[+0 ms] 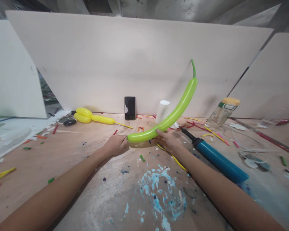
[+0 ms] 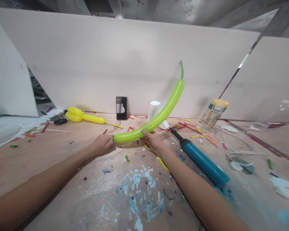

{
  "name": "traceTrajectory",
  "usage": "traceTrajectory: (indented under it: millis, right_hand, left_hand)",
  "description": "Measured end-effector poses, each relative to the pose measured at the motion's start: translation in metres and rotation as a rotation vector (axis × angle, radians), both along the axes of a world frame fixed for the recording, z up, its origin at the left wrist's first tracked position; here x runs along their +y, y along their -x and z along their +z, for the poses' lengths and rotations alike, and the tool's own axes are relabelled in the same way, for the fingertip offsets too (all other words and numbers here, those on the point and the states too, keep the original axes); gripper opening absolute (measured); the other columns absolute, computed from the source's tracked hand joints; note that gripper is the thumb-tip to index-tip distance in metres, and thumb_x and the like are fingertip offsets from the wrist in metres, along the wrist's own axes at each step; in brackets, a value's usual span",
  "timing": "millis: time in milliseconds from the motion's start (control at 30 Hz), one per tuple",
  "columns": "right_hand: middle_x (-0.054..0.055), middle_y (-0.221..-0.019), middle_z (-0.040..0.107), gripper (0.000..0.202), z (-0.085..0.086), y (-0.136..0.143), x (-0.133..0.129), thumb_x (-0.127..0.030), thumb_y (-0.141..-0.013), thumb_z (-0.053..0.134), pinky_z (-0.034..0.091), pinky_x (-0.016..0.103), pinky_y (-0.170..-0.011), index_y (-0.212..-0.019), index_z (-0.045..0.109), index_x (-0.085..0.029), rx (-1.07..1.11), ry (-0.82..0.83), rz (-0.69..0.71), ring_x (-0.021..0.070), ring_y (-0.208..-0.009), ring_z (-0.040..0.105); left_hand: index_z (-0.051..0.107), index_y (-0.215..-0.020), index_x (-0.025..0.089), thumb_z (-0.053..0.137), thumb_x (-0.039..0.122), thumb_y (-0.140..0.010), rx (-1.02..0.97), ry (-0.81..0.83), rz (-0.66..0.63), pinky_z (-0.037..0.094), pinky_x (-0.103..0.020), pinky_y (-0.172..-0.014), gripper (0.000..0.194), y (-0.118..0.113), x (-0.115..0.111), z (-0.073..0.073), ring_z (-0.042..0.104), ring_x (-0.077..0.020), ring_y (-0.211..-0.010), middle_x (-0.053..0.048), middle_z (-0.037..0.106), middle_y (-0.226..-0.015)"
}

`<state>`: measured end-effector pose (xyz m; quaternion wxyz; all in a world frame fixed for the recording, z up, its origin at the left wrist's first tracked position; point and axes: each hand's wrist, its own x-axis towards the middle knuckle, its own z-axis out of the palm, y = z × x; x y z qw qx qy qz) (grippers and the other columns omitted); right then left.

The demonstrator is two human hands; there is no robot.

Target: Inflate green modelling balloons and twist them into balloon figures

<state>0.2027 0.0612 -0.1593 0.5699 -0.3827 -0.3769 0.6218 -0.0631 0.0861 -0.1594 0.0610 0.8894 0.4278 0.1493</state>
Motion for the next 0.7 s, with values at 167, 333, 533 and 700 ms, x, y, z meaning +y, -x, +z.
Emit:
traceTrajectory:
  millis: [167, 333, 533, 700]
  right_hand:
    - [0.002, -0.079, 0.072, 0.027, -0.0008, 0.0005, 0.0002, -0.030, -0.062, 0.081, 0.051, 0.026, -0.058, -0.082, 0.067, -0.019, -0.002, -0.011, 0.001, 0.0153, -0.065, 0.066]
    - [0.002, -0.080, 0.072, 0.028, -0.0027, 0.0002, 0.0008, -0.031, -0.061, 0.081, 0.051, 0.026, -0.059, -0.082, 0.067, -0.019, -0.009, -0.019, -0.003, 0.0154, -0.066, 0.066]
    - [0.002, -0.081, 0.072, 0.029, -0.0043, 0.0002, 0.0018, -0.030, -0.060, 0.082, 0.053, 0.027, -0.062, -0.083, 0.068, -0.018, -0.018, -0.022, -0.011, 0.0157, -0.067, 0.066]
    - [0.004, -0.083, 0.072, 0.030, -0.0040, 0.0004, 0.0025, -0.030, -0.060, 0.082, 0.053, 0.026, -0.062, -0.083, 0.069, -0.017, -0.030, -0.018, -0.015, 0.0160, -0.068, 0.066]
  left_hand:
    - [0.051, -0.071, 0.018, 0.028, 0.028, -0.090, 0.033, -0.016, 0.001, 0.041, -0.032, -0.068, 0.032, -0.0006, 0.0004, -0.0004, 0.058, -0.0212, -0.073, -0.006, 0.064, -0.076]
    - [0.052, -0.072, 0.018, 0.026, 0.030, -0.092, 0.048, -0.024, -0.010, 0.041, -0.033, -0.069, 0.035, -0.0012, -0.0005, 0.0001, 0.059, -0.0220, -0.074, -0.007, 0.064, -0.077]
    - [0.055, -0.075, 0.018, 0.025, 0.029, -0.092, 0.042, -0.011, -0.012, 0.042, -0.034, -0.071, 0.037, -0.0025, -0.0032, 0.0036, 0.060, -0.0230, -0.078, -0.008, 0.066, -0.081]
    - [0.056, -0.076, 0.018, 0.024, 0.031, -0.092, 0.047, -0.009, -0.004, 0.041, -0.034, -0.068, 0.038, -0.0035, -0.0052, 0.0060, 0.059, -0.0233, -0.075, -0.008, 0.066, -0.079]
